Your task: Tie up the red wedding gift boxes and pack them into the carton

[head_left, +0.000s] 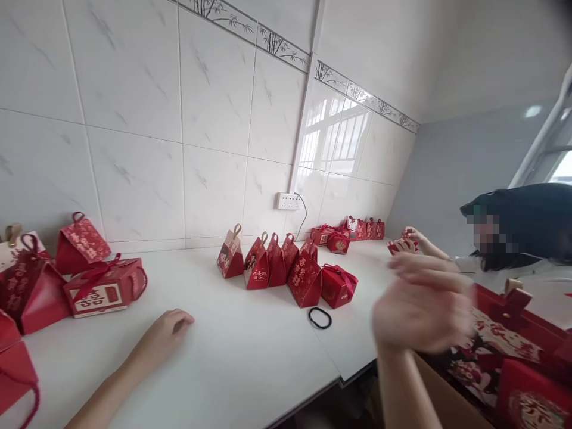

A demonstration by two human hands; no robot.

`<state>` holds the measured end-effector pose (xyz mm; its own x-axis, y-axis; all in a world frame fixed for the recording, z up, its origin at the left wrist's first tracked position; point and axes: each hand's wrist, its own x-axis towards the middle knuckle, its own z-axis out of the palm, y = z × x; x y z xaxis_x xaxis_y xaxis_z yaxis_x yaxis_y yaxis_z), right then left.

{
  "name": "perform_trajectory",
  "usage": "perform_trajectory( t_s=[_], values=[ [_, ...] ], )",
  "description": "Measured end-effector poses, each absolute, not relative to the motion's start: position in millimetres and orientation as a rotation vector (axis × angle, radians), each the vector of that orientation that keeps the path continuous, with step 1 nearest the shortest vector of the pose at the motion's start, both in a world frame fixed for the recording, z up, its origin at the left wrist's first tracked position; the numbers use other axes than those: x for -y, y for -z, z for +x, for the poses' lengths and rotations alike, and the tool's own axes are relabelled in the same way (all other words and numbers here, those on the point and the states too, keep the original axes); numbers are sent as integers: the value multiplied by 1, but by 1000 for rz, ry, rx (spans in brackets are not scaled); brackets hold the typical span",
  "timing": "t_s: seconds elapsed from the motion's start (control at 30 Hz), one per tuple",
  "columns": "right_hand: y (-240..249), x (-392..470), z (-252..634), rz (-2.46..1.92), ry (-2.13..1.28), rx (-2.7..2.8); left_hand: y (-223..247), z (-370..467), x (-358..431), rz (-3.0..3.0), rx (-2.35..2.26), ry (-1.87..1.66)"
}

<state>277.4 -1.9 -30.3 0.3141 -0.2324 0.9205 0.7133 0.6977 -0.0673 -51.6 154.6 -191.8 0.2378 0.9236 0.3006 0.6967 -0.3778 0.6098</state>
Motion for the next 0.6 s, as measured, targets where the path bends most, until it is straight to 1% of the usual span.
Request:
perform_trajectory(
  t_s=[0.03,0.07,0.17,0.33,0.6],
  values=[
    [36,-7,277,-496,635,1092,193,-52,-156,2153,-1496,-904],
    [44,-17,277,-576,538,1171,194,-52,-157,2137,-1500,-908],
    [77,-52,278,-777,383,1323,198,-53,-161,2109,-1508,-920],
    [129,-87,274,-909,276,1464,196,-53,-160,2142,-1503,-918],
    [164,-108,257,-1047,199,1774,198,-54,-158,2204,-1470,-943]
  ],
)
